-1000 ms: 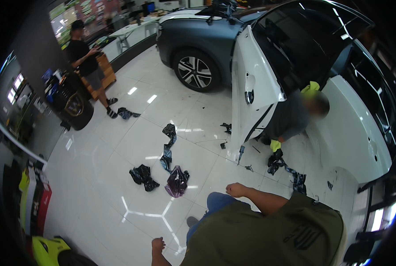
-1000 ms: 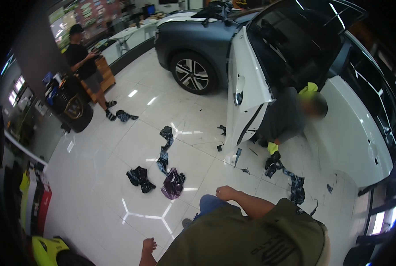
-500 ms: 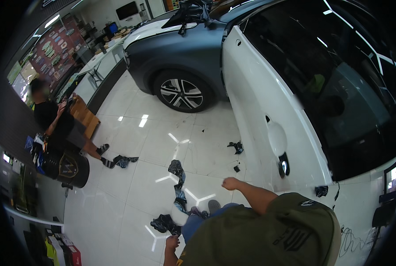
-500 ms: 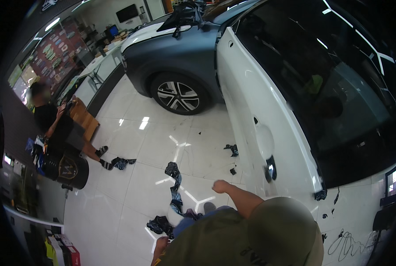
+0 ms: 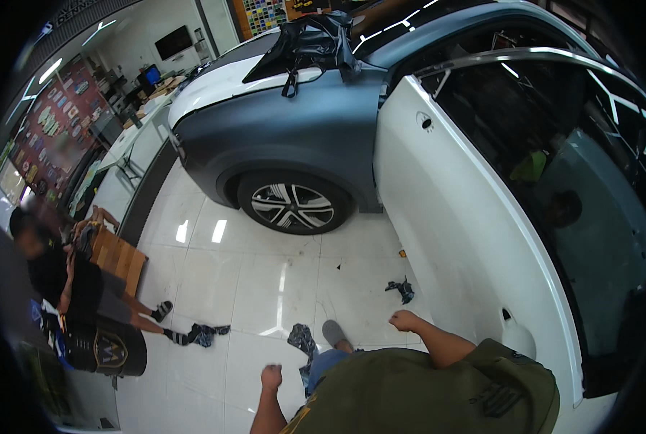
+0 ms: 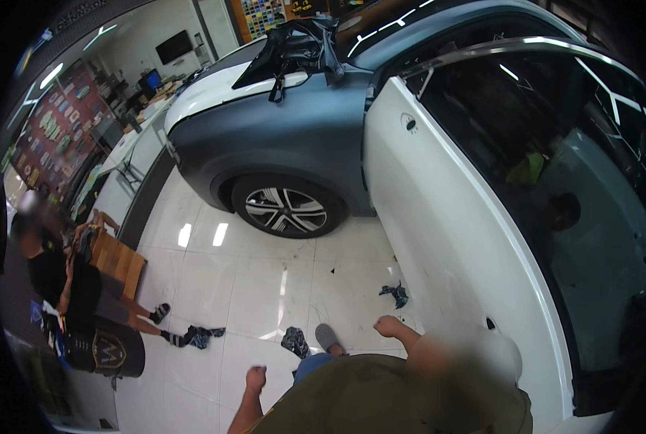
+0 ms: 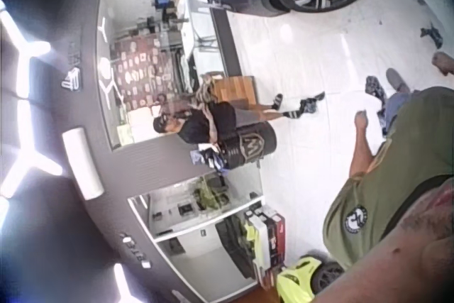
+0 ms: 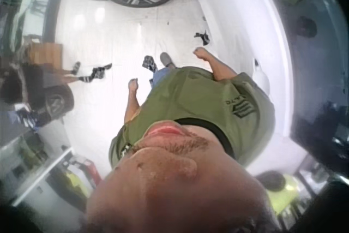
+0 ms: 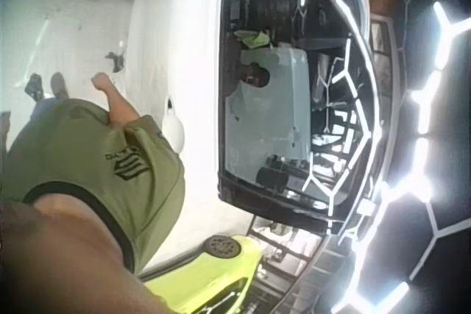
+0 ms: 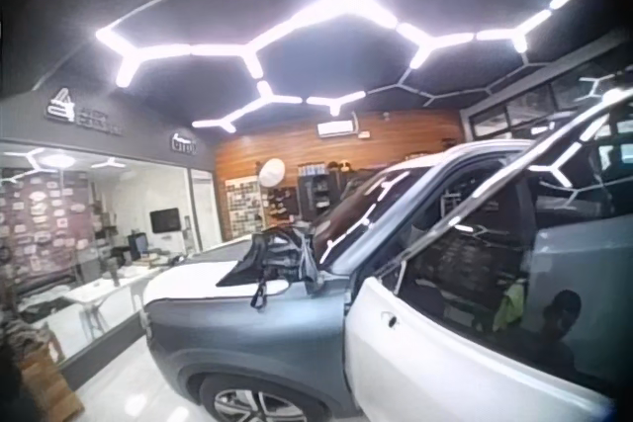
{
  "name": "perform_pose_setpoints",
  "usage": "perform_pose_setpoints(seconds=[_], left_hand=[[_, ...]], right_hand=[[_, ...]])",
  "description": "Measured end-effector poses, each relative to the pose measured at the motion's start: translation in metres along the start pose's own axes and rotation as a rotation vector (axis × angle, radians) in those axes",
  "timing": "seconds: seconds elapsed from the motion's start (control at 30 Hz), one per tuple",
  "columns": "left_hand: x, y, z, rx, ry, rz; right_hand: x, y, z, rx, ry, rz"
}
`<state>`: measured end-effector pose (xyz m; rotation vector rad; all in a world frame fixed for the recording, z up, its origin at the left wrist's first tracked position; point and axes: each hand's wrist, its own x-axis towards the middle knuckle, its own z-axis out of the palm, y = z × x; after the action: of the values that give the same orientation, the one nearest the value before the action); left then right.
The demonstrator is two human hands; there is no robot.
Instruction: The person removes a black protective film from the roof rails and rear quarter panel of a white car, then uses an orange plastic squeegee to peel off a gray wrap from the rear wheel arch and trim. The removed film and wrap pieces are placed on the floor.
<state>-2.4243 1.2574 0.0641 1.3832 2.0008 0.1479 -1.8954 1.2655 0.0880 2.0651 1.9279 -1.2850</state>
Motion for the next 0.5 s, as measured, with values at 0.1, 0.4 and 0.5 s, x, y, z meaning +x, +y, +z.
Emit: perform_pose_setpoints(seconds=[0.1, 0.4, 0.5], left_hand=[[0.097, 0.168, -0.058, -0.005, 0.115, 0.388], [0.256, 0.590, -0.195, -0.236, 0.223, 0.961], [0.306, 0.645, -0.216, -0.249, 0.334, 0.993]], right_hand=[[0.009, 0.001, -0.050, 0.156, 0.143, 0.095], [0.098, -0.093, -0.294, 1.018, 0.677, 0.025], [0.137, -0.084, -0.378, 0.970, 1.020, -0.123]])
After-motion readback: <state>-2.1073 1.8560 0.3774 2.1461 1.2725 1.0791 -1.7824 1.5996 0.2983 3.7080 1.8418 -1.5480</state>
